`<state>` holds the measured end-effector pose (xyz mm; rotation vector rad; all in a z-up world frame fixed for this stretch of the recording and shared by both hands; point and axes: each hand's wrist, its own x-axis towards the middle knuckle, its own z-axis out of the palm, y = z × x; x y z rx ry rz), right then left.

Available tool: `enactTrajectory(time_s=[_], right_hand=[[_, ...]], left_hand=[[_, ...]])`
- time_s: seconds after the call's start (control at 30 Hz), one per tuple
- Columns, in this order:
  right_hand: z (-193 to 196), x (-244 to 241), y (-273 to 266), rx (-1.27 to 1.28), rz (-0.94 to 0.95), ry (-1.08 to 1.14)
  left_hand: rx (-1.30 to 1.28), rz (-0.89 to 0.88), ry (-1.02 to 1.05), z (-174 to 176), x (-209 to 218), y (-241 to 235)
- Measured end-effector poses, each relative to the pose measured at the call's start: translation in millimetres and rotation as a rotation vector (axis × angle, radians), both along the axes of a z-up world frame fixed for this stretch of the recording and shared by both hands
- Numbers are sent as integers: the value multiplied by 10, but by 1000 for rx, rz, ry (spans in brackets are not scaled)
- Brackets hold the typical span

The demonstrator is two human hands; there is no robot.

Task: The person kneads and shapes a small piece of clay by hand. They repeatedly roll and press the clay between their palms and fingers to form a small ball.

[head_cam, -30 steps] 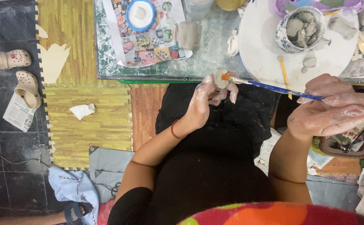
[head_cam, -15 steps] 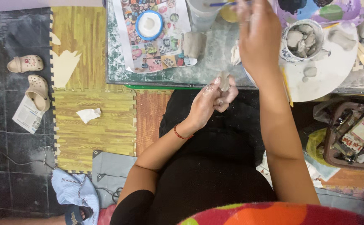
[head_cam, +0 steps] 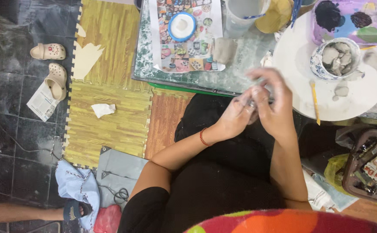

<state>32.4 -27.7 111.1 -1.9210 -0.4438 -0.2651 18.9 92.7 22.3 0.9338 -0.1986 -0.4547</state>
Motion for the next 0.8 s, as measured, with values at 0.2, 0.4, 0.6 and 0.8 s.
enactTrajectory(time_s=[0.2,0.4,0.6,0.8], right_hand=[[67,-50,-37,-112,-7,140],[41,-110,9,-137,-13,-128],[-129,-210,9,121,-80,-160],[-447,-266,-57,490,-243,-76]], left_hand=[[-37,-177,4,-22,54,113],[-180,-154,82,-13,54,123],[-211,-39,27,202,1,44],[-229,4,-99,255,-47,92]])
